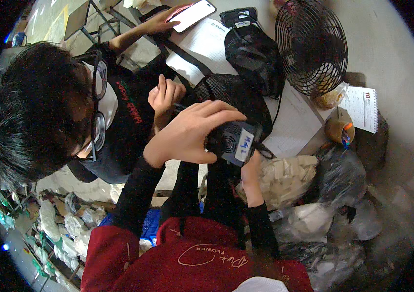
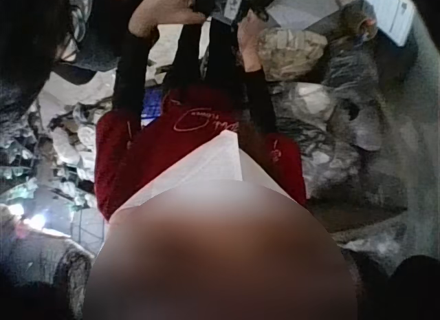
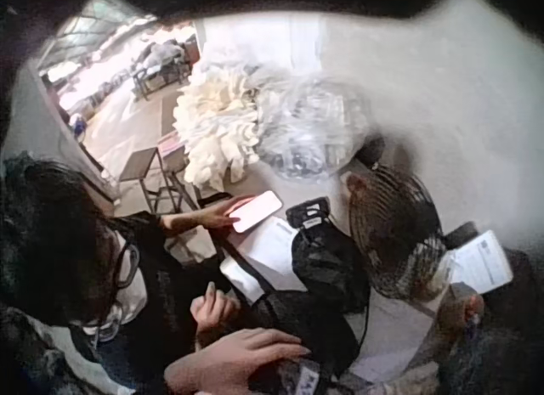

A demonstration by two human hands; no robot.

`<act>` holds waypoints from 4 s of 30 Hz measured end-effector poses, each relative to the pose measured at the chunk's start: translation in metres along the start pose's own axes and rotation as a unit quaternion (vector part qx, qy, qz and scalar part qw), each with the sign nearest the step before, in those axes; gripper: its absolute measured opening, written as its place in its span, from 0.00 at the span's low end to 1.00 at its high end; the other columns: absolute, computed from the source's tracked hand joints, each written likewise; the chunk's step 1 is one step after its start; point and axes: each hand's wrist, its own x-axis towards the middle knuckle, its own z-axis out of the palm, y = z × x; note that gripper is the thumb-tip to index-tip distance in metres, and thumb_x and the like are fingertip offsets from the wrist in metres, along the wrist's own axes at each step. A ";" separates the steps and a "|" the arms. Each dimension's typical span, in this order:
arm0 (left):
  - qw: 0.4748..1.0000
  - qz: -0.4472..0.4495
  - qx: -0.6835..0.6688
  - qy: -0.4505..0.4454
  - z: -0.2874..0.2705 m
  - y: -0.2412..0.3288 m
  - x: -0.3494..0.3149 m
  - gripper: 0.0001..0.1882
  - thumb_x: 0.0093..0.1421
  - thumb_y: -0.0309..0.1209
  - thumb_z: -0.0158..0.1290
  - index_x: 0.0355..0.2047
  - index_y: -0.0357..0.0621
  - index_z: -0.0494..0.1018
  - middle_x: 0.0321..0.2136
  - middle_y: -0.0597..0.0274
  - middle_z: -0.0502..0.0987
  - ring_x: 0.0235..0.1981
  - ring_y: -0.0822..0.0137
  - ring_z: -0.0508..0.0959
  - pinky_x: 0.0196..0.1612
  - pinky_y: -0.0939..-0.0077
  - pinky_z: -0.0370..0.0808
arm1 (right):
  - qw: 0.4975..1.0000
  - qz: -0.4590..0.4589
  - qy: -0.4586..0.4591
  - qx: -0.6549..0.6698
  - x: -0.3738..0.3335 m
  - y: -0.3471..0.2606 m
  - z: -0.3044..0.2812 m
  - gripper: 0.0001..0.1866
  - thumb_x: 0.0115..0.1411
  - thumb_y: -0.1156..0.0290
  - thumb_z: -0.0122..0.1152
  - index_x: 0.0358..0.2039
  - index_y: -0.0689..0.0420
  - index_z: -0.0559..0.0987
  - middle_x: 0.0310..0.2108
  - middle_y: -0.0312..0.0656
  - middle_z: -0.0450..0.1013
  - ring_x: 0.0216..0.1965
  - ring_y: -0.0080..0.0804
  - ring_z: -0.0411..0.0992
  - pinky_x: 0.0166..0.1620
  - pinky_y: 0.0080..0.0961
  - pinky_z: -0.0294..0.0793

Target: The person connects a power adapter to a black mesh cap and secures it with a strap. They then attach a small black box to the cap and adjust the connections while another person uses a smartphone nearby.

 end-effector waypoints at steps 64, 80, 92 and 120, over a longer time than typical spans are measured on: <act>0.791 -0.398 -0.164 0.435 0.154 -0.044 -0.034 0.33 0.48 0.23 0.62 0.55 0.40 0.65 0.49 0.54 0.68 0.52 0.56 0.69 0.58 0.55 0.66 | 0.876 -0.275 0.070 -0.390 -0.018 -0.028 -0.017 0.04 0.51 0.68 0.72 0.29 0.48 0.87 0.33 0.30 0.77 0.53 0.38 0.63 0.54 0.39 0.51; 0.527 -0.364 -0.619 0.455 0.156 -0.077 -0.040 0.16 0.56 0.28 0.53 0.46 0.44 0.71 0.30 0.70 0.74 0.27 0.78 0.73 0.28 0.81 0.67 | 0.824 -0.263 0.014 -0.502 0.026 -0.068 0.040 0.31 0.52 0.70 0.70 0.58 0.53 0.72 0.58 0.51 0.62 0.57 0.50 0.63 0.58 0.44 0.66; 0.451 -0.304 -0.611 0.576 0.143 -0.106 -0.028 0.07 0.66 0.31 0.54 0.41 0.41 0.74 0.37 0.66 0.79 0.38 0.70 0.78 0.45 0.76 0.74 | 0.814 -0.278 0.005 -0.511 0.025 -0.057 0.014 0.25 0.47 0.70 0.69 0.49 0.54 0.77 0.55 0.35 0.69 0.50 0.43 0.65 0.51 0.44 0.65; 0.690 -0.401 -0.433 0.418 0.108 -0.119 -0.028 0.08 0.64 0.31 0.51 0.38 0.42 0.77 0.29 0.70 0.75 0.30 0.77 0.72 0.33 0.82 0.67 | 0.870 -0.350 -0.072 -0.339 0.097 -0.086 0.094 0.20 0.62 0.71 0.54 0.56 0.57 0.72 0.50 0.50 0.73 0.48 0.51 0.72 0.50 0.40 0.75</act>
